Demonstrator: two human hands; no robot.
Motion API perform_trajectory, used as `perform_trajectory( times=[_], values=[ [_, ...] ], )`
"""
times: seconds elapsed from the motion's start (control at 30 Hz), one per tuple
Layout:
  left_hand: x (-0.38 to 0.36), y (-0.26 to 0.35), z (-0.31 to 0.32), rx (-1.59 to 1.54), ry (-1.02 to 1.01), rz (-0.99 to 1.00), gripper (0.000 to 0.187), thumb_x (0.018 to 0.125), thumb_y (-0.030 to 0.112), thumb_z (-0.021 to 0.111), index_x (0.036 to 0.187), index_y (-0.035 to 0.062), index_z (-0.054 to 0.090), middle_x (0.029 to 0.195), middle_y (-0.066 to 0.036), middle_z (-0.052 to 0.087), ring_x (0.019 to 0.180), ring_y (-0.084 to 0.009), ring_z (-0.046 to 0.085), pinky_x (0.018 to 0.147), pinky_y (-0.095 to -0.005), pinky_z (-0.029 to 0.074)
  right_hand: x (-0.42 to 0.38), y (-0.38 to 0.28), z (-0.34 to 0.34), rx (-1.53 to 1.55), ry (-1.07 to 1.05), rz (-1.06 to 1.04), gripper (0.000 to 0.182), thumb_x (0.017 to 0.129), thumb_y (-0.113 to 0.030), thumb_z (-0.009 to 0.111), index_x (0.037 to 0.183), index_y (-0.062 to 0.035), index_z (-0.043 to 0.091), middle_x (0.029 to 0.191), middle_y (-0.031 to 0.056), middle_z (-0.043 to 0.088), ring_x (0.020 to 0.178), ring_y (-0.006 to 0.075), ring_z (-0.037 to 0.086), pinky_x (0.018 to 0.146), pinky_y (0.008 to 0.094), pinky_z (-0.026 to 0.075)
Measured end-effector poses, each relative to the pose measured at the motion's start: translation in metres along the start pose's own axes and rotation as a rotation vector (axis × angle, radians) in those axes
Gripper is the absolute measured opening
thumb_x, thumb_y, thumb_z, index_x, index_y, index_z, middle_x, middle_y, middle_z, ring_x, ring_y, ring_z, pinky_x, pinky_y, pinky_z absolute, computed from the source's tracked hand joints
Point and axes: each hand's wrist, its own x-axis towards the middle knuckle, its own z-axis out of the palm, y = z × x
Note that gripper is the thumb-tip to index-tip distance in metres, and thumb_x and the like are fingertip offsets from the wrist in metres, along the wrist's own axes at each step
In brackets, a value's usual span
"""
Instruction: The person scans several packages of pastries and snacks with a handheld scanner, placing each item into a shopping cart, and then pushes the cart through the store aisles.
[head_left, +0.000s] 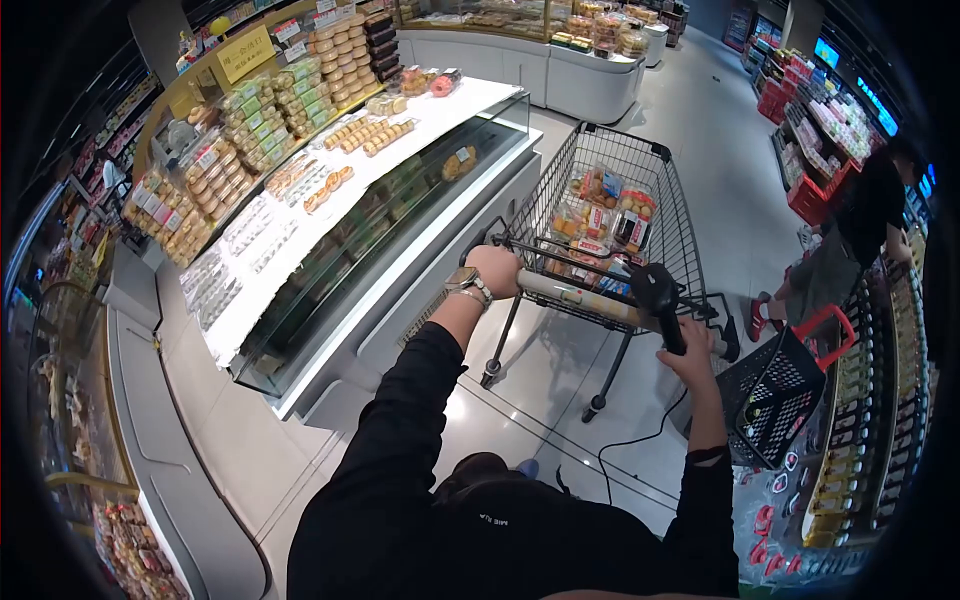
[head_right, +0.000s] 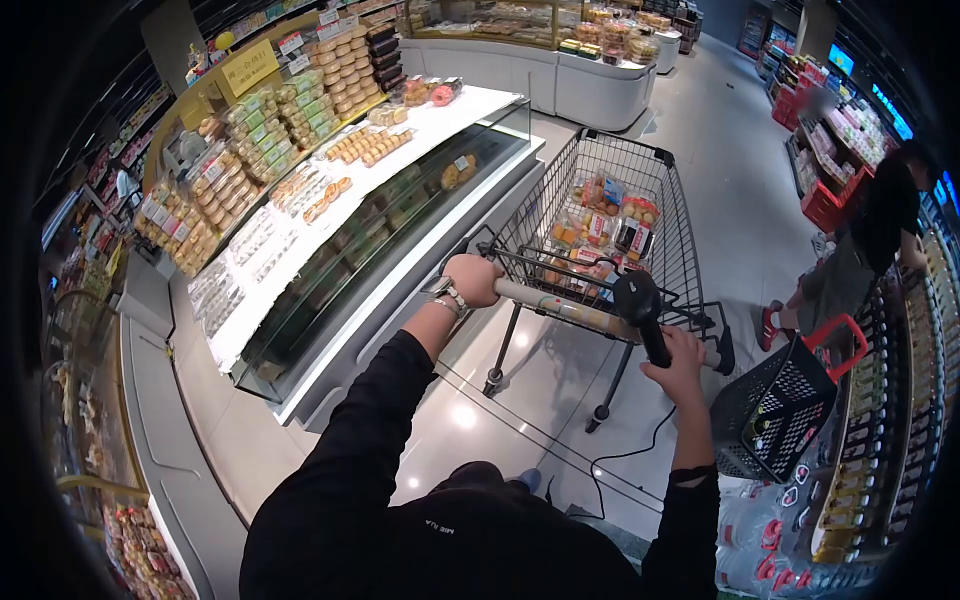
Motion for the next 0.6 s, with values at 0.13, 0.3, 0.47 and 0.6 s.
perform_trajectory(
  times=[0.13,0.3,0.47,0.6],
  values=[
    [0.081,0.005,-0.002,0.010,-0.014,-0.031,0.015,0.064,0.024,0.060,0.077,0.0200,0.067,0.070,-0.006,0.064,0.070,-0.0255,0.063,0.060,-0.0373,0.049,0.078,0.056,-0.014,0.042,-0.035,0.011,0.058,0.054,-0.032,0.070,0.106,-0.0088,0.059,0.111,0.0048,0.050,0.110,0.0233,0.039,0.102,0.0406,0.016],
    [0.177,0.013,-0.006,-0.007,0.008,-0.048,0.016,0.064,0.024,0.060,0.077,0.0184,0.068,0.071,-0.006,0.064,0.071,-0.0253,0.064,0.061,-0.0369,0.050,0.173,0.116,-0.025,0.179,-0.009,0.113,0.057,0.054,-0.031,0.070,0.104,-0.0076,0.057,0.101,0.0090,0.052,0.110,0.0274,0.037,0.100,0.0397,0.017],
    [0.275,0.015,-0.009,-0.061,0.015,-0.078,0.017,0.064,0.023,0.060,0.078,0.0185,0.069,0.073,-0.007,0.066,0.072,-0.0258,0.065,0.063,-0.0361,0.051,0.274,0.167,-0.041,0.247,-0.099,0.178,0.059,0.053,-0.031,0.070,0.104,-0.0065,0.057,0.098,0.0096,0.052,0.109,0.0295,0.037,0.099,0.0403,0.020],
    [0.344,0.023,-0.014,-0.100,0.018,-0.116,0.017,0.064,0.021,0.061,0.078,0.0151,0.070,0.074,-0.009,0.066,0.073,-0.0253,0.065,0.064,-0.0355,0.052,0.348,0.226,-0.026,0.231,0.083,0.005,0.054,0.050,-0.029,0.066,0.099,-0.0067,0.059,0.086,0.0065,0.051,0.087,0.0258,0.043,0.084,0.0371,0.031]
  ],
)
